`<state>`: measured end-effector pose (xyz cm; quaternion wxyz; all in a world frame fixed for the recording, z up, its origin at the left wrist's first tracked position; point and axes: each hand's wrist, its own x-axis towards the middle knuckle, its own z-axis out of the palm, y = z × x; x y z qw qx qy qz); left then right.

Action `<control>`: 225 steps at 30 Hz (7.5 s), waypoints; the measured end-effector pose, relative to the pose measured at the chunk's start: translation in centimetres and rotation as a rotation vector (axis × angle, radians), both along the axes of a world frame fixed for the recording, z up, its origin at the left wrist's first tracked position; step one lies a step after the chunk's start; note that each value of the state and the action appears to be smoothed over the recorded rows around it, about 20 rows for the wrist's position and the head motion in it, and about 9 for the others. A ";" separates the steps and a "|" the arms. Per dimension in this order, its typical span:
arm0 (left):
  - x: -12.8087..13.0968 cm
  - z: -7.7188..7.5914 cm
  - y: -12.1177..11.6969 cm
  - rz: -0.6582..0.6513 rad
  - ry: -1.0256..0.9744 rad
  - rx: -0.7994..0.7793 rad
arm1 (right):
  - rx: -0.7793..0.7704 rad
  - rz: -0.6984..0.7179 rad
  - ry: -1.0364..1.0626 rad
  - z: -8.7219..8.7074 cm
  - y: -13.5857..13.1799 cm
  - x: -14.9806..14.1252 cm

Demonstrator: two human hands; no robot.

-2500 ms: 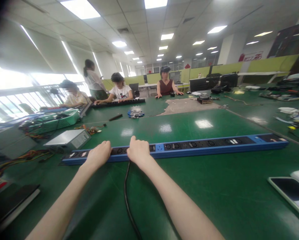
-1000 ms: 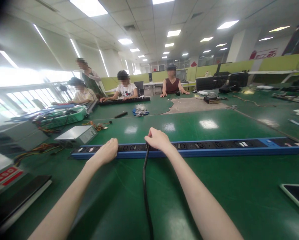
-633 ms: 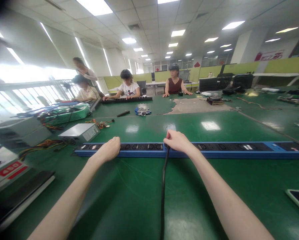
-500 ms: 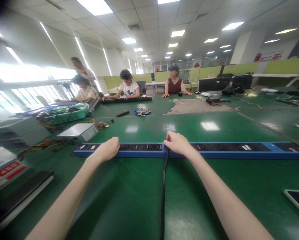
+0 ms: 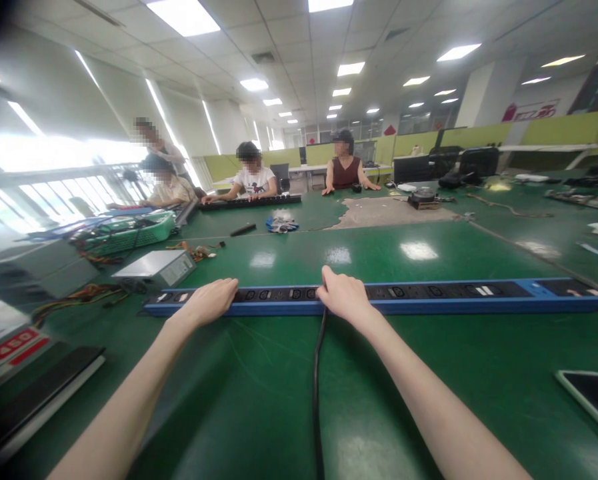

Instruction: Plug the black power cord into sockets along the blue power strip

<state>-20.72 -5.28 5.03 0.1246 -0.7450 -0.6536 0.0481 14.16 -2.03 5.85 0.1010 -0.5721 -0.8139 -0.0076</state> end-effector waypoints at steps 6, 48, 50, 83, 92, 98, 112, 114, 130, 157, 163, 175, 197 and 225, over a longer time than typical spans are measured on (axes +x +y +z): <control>-0.4 0.9 -0.3 0.046 -0.048 0.031 | -0.006 -0.003 -0.013 0.5 0.0 0.0; 1.5 -0.9 1.0 0.143 0.060 0.024 | -0.095 -0.053 0.003 2.2 -1.9 0.1; 1.1 -1.0 1.2 0.137 0.041 0.018 | -0.092 -0.054 -0.008 2.1 -1.8 -0.1; 2.4 0.9 0.2 0.270 0.015 0.028 | -0.003 -0.021 0.001 0.3 -0.4 -0.1; 3.9 -0.5 0.2 0.162 0.149 0.111 | -0.029 -0.029 -0.012 0.7 -0.6 -0.3; 3.6 -0.5 0.1 0.175 0.126 0.117 | -0.025 -0.027 -0.011 0.7 -0.5 -0.1; 3.4 -0.3 -0.3 0.244 0.040 0.150 | -0.028 -0.054 -0.037 0.7 -0.9 -0.3; 3.8 -0.7 -0.3 0.254 0.037 0.152 | -0.033 -0.040 -0.026 0.6 -0.8 -0.2; 4.8 -1.4 -0.5 0.283 0.054 0.174 | -0.084 -0.009 0.333 5.6 1.5 9.4; 4.9 -1.5 -0.4 0.237 0.128 0.162 | -0.072 0.036 0.075 1.8 2.5 14.0; 4.8 -1.4 -0.4 0.232 0.117 0.166 | -0.041 -0.037 0.009 1.1 2.5 14.1; 5.1 -1.3 -0.4 0.236 0.118 0.164 | 0.015 -0.089 -0.017 -0.6 1.3 11.9; 4.6 -2.1 0.2 0.205 0.206 0.163 | 0.094 -0.106 0.283 2.7 1.1 15.1; 4.4 -2.5 0.3 0.222 0.192 0.160 | -0.117 -0.037 0.004 3.5 2.2 25.0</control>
